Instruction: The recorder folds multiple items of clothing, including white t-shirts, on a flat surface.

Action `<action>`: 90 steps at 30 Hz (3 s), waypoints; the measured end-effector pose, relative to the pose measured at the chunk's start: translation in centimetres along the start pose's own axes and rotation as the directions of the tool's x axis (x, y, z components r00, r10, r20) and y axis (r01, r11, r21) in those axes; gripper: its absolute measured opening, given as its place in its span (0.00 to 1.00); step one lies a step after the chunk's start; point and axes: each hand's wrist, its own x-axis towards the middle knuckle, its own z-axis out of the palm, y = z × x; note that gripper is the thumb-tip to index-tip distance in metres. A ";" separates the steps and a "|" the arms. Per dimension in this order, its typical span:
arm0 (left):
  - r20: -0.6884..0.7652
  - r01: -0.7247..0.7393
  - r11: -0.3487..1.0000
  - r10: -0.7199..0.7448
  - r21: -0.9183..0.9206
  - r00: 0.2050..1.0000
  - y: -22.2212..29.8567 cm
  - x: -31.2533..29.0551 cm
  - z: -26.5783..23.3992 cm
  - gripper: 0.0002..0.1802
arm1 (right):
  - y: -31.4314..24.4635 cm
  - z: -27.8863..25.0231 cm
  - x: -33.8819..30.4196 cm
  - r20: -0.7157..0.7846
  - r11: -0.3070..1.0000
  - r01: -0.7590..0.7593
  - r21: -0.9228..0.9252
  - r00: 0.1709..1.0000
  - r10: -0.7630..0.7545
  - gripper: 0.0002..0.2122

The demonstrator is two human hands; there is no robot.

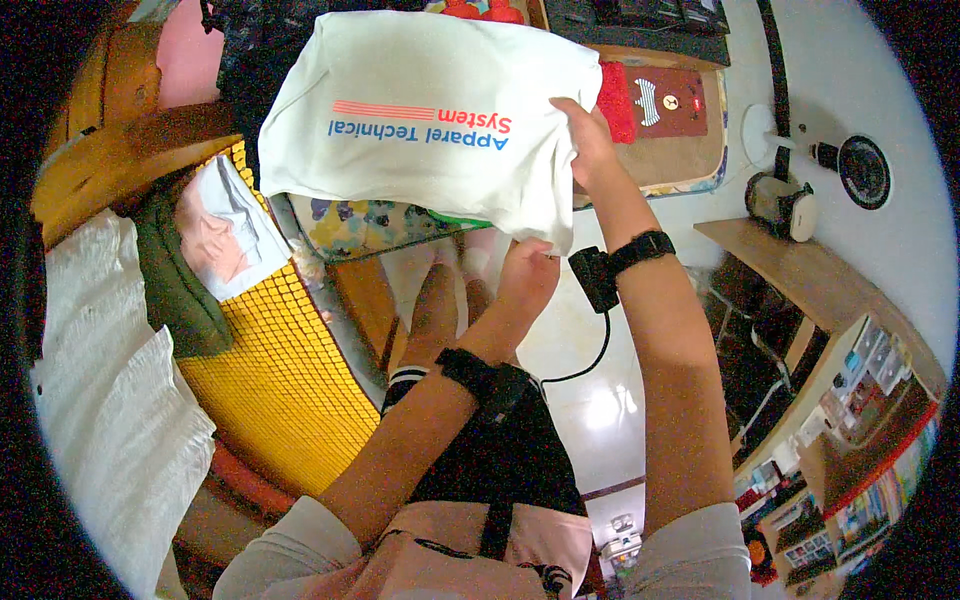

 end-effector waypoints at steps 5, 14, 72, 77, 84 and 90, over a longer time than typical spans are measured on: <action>0.078 0.082 0.974 -0.067 -0.213 0.995 2.2 -1.3 3.8 0.15 | 0.3 -1.2 1.3 -0.033 0.987 0.158 -0.037 0.987 -0.160 0.17; -0.192 0.213 0.975 -0.221 -0.059 0.956 5.3 1.1 3.3 0.09 | -1.3 1.7 0.4 -0.012 0.989 0.149 -0.016 0.989 -0.149 0.18; 0.579 -0.441 -0.391 0.381 0.808 0.721 32.0 -4.9 7.2 0.11 | 7.2 11.1 -4.8 0.358 0.719 0.537 -0.441 0.840 -0.407 0.14; 0.710 -0.438 -0.604 0.332 0.665 0.621 28.9 -12.4 1.8 0.13 | 7.2 7.8 -12.0 0.559 0.662 0.603 -0.445 0.765 -0.320 0.16; 0.782 -0.525 -0.625 0.237 0.577 0.577 23.6 -12.3 6.3 0.08 | 1.4 4.1 -17.7 0.409 0.579 0.582 -0.572 0.813 -0.414 0.15; 0.581 -0.507 -0.287 0.469 0.812 0.665 20.6 3.7 12.3 0.24 | -2.5 2.8 -4.7 0.112 0.703 0.513 -0.493 0.839 -0.533 0.17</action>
